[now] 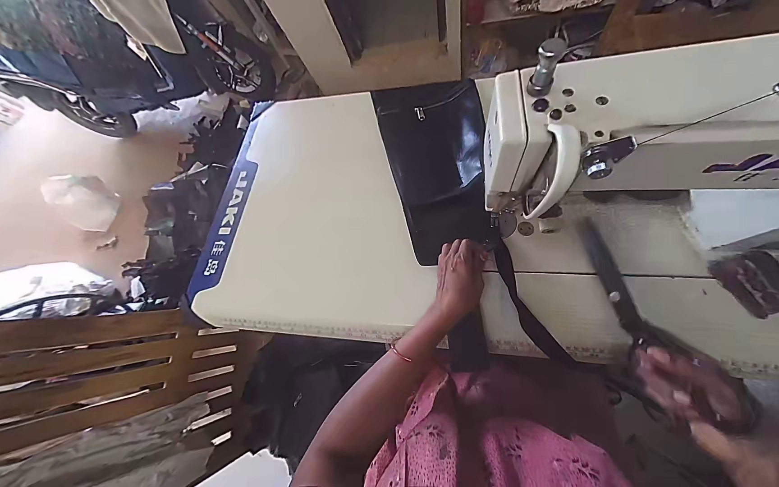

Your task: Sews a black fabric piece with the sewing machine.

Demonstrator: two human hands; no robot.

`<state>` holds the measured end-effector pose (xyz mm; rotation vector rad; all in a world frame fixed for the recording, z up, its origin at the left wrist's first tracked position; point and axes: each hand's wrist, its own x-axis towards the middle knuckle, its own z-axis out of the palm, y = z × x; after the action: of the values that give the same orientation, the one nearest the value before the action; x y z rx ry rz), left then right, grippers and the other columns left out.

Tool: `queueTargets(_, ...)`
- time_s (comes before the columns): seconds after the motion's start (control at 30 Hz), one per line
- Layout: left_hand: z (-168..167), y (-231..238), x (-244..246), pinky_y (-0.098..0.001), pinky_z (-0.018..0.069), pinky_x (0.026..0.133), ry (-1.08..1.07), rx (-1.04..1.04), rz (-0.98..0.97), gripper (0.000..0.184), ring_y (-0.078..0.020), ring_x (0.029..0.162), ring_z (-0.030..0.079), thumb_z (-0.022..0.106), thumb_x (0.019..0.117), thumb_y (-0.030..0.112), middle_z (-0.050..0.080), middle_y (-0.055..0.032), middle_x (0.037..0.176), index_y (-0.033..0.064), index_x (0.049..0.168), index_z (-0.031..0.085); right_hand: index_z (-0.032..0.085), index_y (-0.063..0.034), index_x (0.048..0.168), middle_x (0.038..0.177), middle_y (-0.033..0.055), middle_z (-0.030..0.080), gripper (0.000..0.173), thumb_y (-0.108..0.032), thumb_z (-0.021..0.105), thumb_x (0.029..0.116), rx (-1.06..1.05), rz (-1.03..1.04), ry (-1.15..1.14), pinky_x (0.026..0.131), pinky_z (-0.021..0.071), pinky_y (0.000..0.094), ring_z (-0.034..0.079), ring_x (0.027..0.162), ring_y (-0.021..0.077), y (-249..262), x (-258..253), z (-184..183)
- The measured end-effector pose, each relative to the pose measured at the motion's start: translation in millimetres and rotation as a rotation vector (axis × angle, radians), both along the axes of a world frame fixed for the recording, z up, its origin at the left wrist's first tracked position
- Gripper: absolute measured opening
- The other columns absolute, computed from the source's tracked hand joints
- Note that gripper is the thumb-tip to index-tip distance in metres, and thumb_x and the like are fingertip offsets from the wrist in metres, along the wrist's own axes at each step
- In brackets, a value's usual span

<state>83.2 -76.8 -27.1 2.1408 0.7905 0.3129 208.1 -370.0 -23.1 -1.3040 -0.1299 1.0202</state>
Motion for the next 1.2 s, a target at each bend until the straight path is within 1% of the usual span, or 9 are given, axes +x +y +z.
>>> queueTargets(0.07, 7.7, 2.6, 0.7, -0.0514, 0.0452, 0.097, 0.008, -0.090, 0.030, 0.022, -0.0374, 0.108, 0.060, 0.051, 0.1057, 0.010, 0.065, -0.0222, 0.105, -0.0065, 0.108, 0.065, 0.070, -0.0309, 0.113, 0.079, -0.0133, 0.068, 0.030, -0.047, 0.076, 0.0875, 0.147, 0.178, 0.075, 0.044, 0.0443, 0.0102, 0.053, 0.051, -0.0067, -8.6, -22.9, -0.9)
queueTargets(0.23, 11.6, 2.9, 0.6, -0.0511, 0.0442, 0.098, 0.020, -0.143, 0.046, 0.024, -0.0355, 0.109, 0.059, 0.050, 0.1069, 0.012, 0.064, -0.0218, 0.106, -0.0062, 0.109, 0.065, 0.065, -0.0258, 0.126, 0.074, -0.0130, 0.063, 0.054, -0.058, 0.075, 0.0843, 0.199, 0.353, 0.057, 0.045, 0.0437, 0.0135, 0.050, 0.050, -0.0043, 11.4, -48.8, -6.5)
queueTargets(0.5, 11.0, -1.8, -2.3, -0.0497, 0.0437, 0.100, 0.107, -0.089, -0.032, 0.024, -0.0369, 0.110, 0.058, 0.047, 0.1069, 0.009, 0.064, -0.0219, 0.107, -0.0068, 0.107, 0.065, 0.065, -0.0209, 0.121, 0.063, -0.0145, 0.060, 0.047, -0.042, 0.083, 0.0824, 0.089, 0.272, 0.013, 0.039, 0.0424, 0.0131, 0.047, 0.042, -0.0046, 41.5, -53.9, -1.3)
queueTargets(0.67, 29.5, -28.3, -15.9, -0.0573, 0.0453, 0.096, 0.258, 0.124, -0.423, 0.030, -0.0404, 0.109, 0.065, 0.061, 0.1000, 0.023, 0.071, -0.0232, 0.105, -0.0054, 0.103, 0.072, 0.064, -0.0196, 0.127, 0.070, -0.0176, 0.064, 0.050, -0.040, 0.081, 0.0847, -0.004, 0.258, -0.197, 0.039, 0.0416, 0.0120, 0.048, 0.044, -0.0067, 10.1, -17.7, 9.6)
queueTargets(0.77, 15.7, -66.4, -22.6, -0.0542, 0.0528, 0.081, 0.012, 0.290, -0.486, 0.039, -0.0389, 0.104, 0.067, 0.078, 0.0854, 0.024, 0.069, -0.0194, 0.117, 0.0054, 0.119, 0.073, 0.055, -0.0035, 0.136, 0.076, -0.0174, 0.059, 0.084, -0.062, 0.076, 0.0802, -0.139, 0.439, -0.419, 0.045, 0.0419, 0.0106, 0.048, 0.052, -0.0084, -6.2, 36.9, 16.7)
queueTargets(0.83, -6.0, -78.1, -25.7, -0.0496, 0.0558, 0.076, -0.092, 0.388, -0.503, 0.045, -0.0383, 0.105, 0.068, 0.077, 0.0845, 0.015, 0.066, -0.0192, 0.130, 0.0075, 0.128, 0.070, 0.055, 0.0036, 0.138, 0.082, -0.0155, 0.062, 0.106, -0.077, 0.072, 0.0707, -0.230, 0.651, -0.571, 0.055, 0.0440, 0.0098, 0.051, 0.062, -0.0112, -12.1, 80.4, 18.2)
queueTargets(0.97, -34.6, -77.5, -46.6, -0.0363, 0.0569, 0.084, -0.336, 0.318, -0.451, 0.006, -0.0292, 0.092, 0.069, 0.065, 0.0892, 0.000, 0.072, -0.0160, 0.098, 0.0006, 0.089, 0.071, 0.058, -0.0040, 0.140, 0.089, -0.0145, 0.068, 0.110, -0.078, 0.078, 0.0615, -0.307, 0.949, -0.594, 0.062, 0.0476, 0.0106, 0.056, 0.069, -0.0114, -0.6, 136.9, 28.1)
queueTargets(1.1, -41.4, -77.7, -63.7, -0.0286, 0.0529, 0.095, -0.487, 0.113, -0.351, 0.015, -0.0250, 0.101, 0.069, 0.056, 0.0931, -0.002, 0.073, -0.0170, 0.101, -0.0019, 0.092, 0.070, 0.060, -0.0050, 0.140, 0.093, -0.0126, 0.071, 0.110, -0.080, 0.076, 0.0611, -0.286, 1.091, -0.677, 0.067, 0.0463, 0.0075, 0.056, 0.073, -0.0136, 36.2, 147.0, 24.9)
queueTargets(1.2, -40.1, -76.9, -66.4, -0.0280, 0.0526, 0.097, -0.500, 0.096, -0.340, 0.015, -0.0251, 0.103, 0.069, 0.056, 0.0924, -0.003, 0.073, -0.0178, 0.103, -0.0030, 0.092, 0.070, 0.056, -0.0076, 0.145, 0.111, -0.0043, 0.074, 0.111, -0.079, 0.076, 0.0624, -0.332, 1.165, -0.705, 0.078, 0.0511, 0.0128, 0.063, 0.088, -0.0085, 63.1, 144.3, 25.8)
